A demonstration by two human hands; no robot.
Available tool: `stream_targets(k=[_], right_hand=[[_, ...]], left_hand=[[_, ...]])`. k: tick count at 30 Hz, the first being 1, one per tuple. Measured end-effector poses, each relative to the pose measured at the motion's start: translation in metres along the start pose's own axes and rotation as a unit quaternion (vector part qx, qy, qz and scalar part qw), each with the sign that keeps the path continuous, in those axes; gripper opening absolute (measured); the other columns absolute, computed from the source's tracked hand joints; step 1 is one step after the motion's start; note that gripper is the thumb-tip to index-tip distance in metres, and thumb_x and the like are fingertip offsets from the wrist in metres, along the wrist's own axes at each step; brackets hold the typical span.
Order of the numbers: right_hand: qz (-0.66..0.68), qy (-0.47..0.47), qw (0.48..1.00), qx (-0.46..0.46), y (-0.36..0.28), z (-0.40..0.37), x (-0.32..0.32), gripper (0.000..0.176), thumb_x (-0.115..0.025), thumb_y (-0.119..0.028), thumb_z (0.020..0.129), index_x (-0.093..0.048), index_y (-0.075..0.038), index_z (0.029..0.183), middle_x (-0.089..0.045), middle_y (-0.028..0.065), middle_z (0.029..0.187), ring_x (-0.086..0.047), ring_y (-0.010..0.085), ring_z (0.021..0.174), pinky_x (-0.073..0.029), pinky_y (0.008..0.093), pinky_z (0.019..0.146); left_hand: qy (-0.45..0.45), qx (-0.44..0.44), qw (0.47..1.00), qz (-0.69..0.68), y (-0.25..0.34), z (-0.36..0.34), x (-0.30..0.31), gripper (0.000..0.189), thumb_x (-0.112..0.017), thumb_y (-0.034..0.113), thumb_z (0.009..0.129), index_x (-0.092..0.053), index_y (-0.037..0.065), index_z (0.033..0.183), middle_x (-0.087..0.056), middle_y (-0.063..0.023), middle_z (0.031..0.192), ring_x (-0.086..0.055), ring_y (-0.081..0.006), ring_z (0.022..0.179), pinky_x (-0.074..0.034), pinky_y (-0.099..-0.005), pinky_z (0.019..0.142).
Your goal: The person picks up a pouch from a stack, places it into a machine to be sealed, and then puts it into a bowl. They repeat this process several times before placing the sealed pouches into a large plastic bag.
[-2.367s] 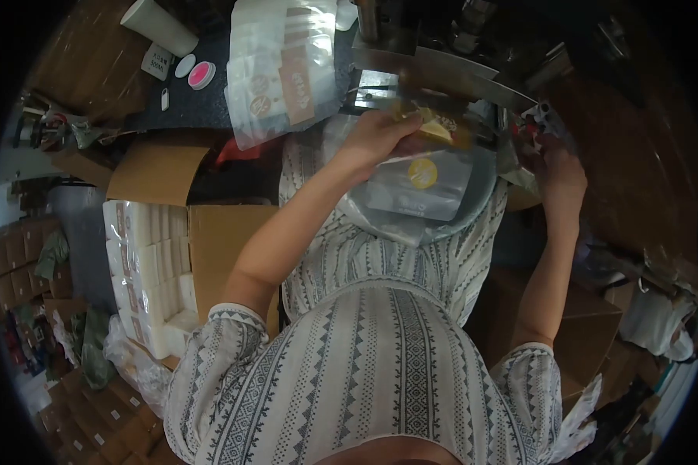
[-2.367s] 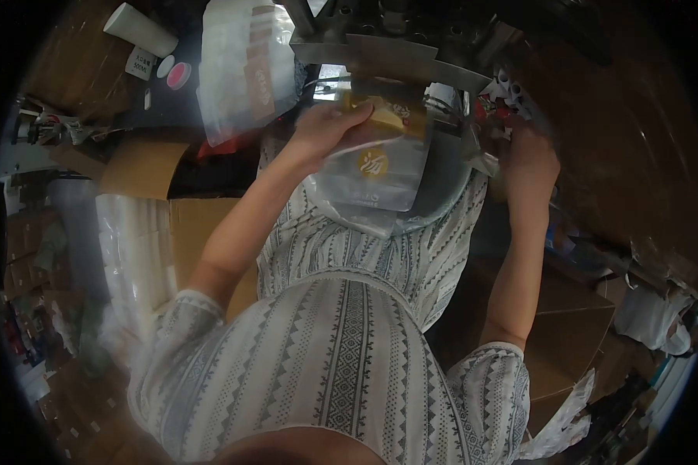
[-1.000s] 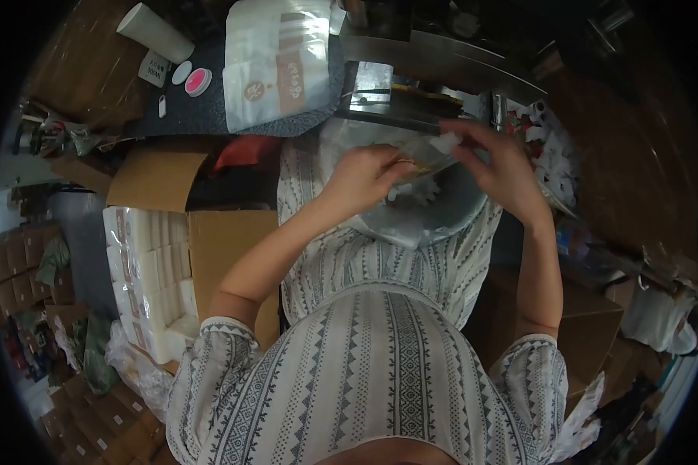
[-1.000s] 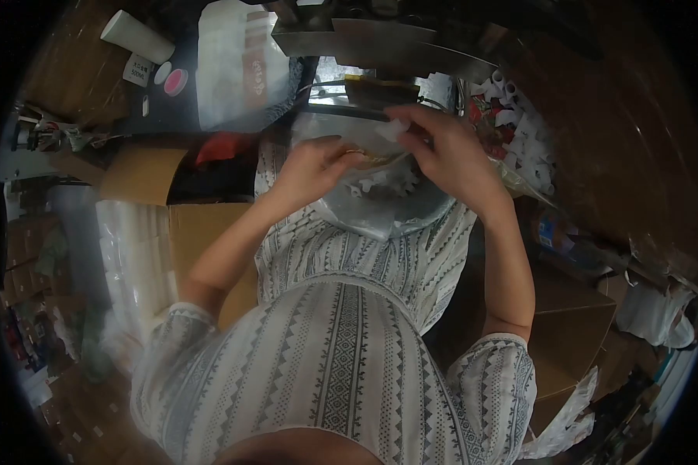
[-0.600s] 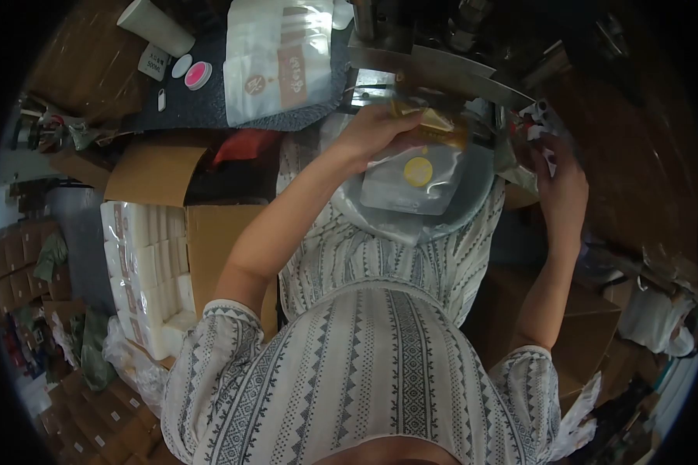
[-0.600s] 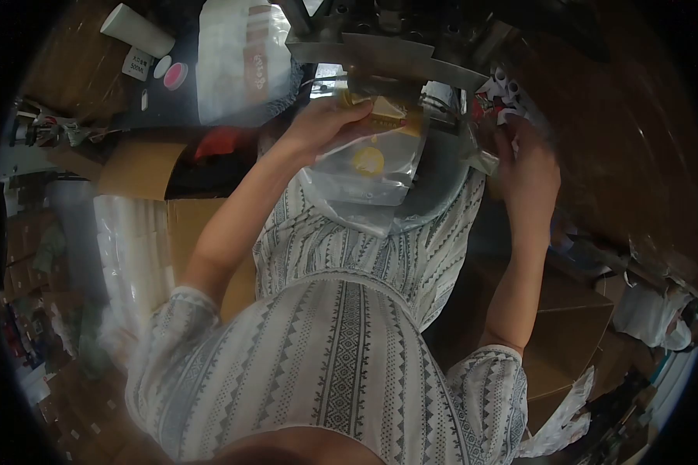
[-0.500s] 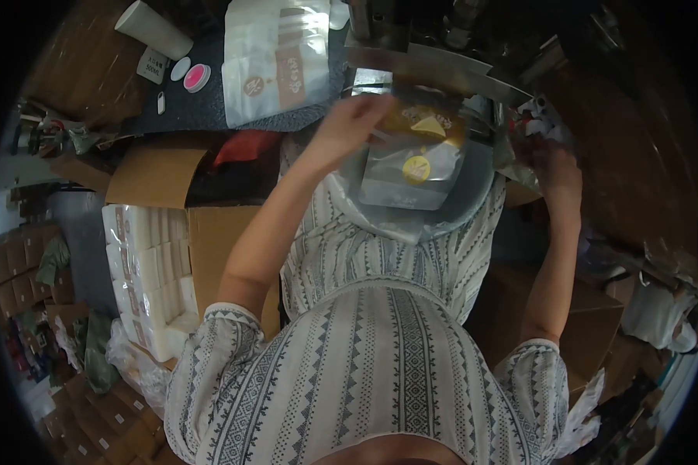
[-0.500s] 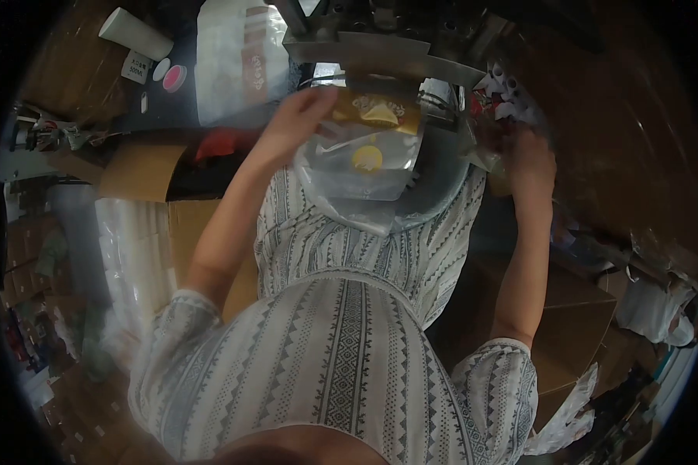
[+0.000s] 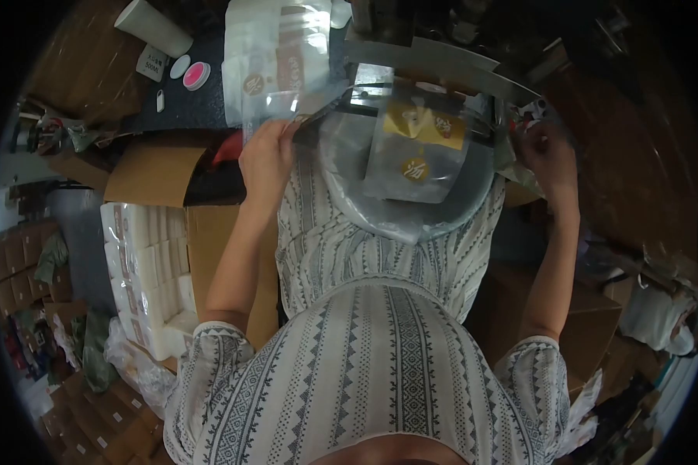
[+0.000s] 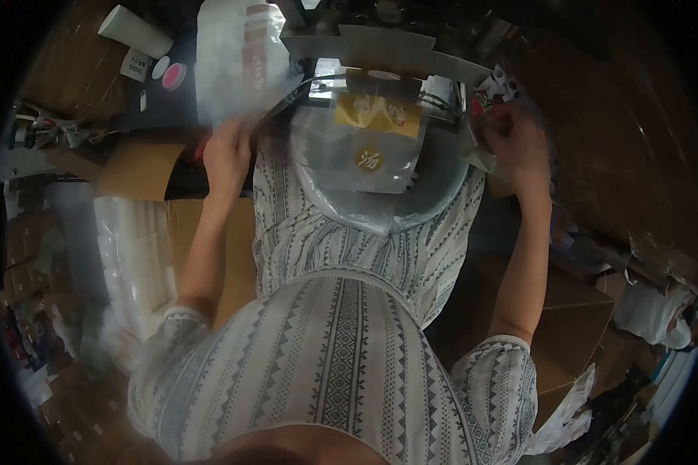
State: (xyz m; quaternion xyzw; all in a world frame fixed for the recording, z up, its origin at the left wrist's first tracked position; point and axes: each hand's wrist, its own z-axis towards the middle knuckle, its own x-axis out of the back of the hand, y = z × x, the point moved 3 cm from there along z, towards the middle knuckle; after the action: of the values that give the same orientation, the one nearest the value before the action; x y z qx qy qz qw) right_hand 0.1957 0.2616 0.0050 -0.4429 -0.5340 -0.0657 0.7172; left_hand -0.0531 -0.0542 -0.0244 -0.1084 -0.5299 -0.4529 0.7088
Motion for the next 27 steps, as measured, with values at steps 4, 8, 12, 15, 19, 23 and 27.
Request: stream_targets(k=[4, 8, 12, 15, 19, 23, 27], right_hand=[[0.103, 0.004, 0.995, -0.006, -0.061, -0.012, -0.002, 0.016, -0.068, -0.012, 0.078, -0.062, -0.004, 0.091, -0.066, 0.0123, 0.084, -0.066, 0.0236, 0.077, -0.05, 0.031, 0.068], [0.102, 0.035, 0.971, 0.213, -0.116, -0.016, -0.021, 0.015, -0.067, -0.006, 0.08, -0.06, -0.001, 0.092, -0.064, 0.0072, 0.081, -0.062, 0.0147, 0.074, -0.047, 0.0276, 0.065], [0.078, -0.019, 0.984, 0.16, -0.094, -0.02, -0.032, 0.017, -0.066, -0.009, 0.081, -0.062, -0.001, 0.096, -0.065, 0.0081, 0.085, -0.062, 0.0164, 0.074, -0.048, 0.0285, 0.067], [0.135, -0.164, 0.973, 0.089, -0.071, -0.033, -0.059, 0.02, -0.067, -0.011, 0.081, -0.062, -0.003, 0.099, -0.066, 0.0109, 0.087, -0.064, 0.0192, 0.076, -0.049, 0.0285, 0.068], [0.11, -0.295, 0.943, 0.106, -0.033, -0.036, -0.169, 0.028, -0.066, -0.019, 0.079, -0.061, -0.004, 0.102, -0.062, 0.0166, 0.101, -0.061, 0.0319, 0.093, -0.047, 0.039, 0.08], [0.02, -0.176, 0.97, 0.168, 0.004, -0.025, -0.294, 0.029, -0.06, -0.015, 0.081, -0.06, -0.006, 0.109, -0.049, 0.0187, 0.127, -0.052, 0.039, 0.11, -0.043, 0.043, 0.091], [-0.126, -0.086, 0.97, 0.187, 0.094, -0.015, -0.424, 0.033, -0.059, -0.016, 0.082, -0.057, -0.007, 0.115, -0.045, 0.0194, 0.13, -0.051, 0.0399, 0.112, -0.045, 0.0443, 0.09]], left_hand=[[0.03, 0.003, 0.997, -0.073, 0.034, -0.009, 0.019, 0.006, -0.06, 0.007, 0.081, -0.063, 0.005, 0.087, -0.06, -0.0105, 0.082, -0.06, -0.0325, 0.072, -0.047, -0.0377, 0.061], [0.042, -0.032, 0.991, -0.119, 0.058, -0.008, 0.02, 0.008, -0.061, 0.005, 0.08, -0.063, 0.006, 0.088, -0.06, -0.0105, 0.082, -0.06, -0.0319, 0.071, -0.048, -0.0371, 0.061], [0.024, -0.003, 0.991, -0.133, 0.049, -0.008, 0.021, 0.009, -0.061, 0.003, 0.079, -0.063, 0.004, 0.088, -0.06, -0.0111, 0.079, -0.059, -0.031, 0.069, -0.047, -0.0354, 0.06], [0.0, 0.037, 0.986, -0.161, 0.037, -0.013, 0.017, 0.009, -0.061, 0.003, 0.079, -0.063, 0.002, 0.088, -0.06, -0.0122, 0.077, -0.059, -0.0303, 0.068, -0.046, -0.0334, 0.06], [-0.01, 0.083, 0.976, -0.199, 0.039, -0.02, 0.021, 0.011, -0.062, 0.004, 0.081, -0.065, 0.001, 0.091, -0.061, -0.0139, 0.078, -0.058, -0.0291, 0.065, -0.045, -0.0316, 0.06], [0.022, 0.086, 0.973, -0.215, 0.041, -0.033, 0.025, 0.012, -0.062, 0.006, 0.082, -0.066, 0.001, 0.093, -0.062, -0.0139, 0.079, -0.059, -0.0283, 0.066, -0.045, -0.0318, 0.06], [-0.015, 0.108, 0.974, -0.199, 0.046, -0.054, 0.03, 0.011, -0.062, 0.006, 0.082, -0.066, 0.001, 0.092, -0.061, -0.0137, 0.079, -0.059, -0.0275, 0.067, -0.045, -0.0317, 0.061]])
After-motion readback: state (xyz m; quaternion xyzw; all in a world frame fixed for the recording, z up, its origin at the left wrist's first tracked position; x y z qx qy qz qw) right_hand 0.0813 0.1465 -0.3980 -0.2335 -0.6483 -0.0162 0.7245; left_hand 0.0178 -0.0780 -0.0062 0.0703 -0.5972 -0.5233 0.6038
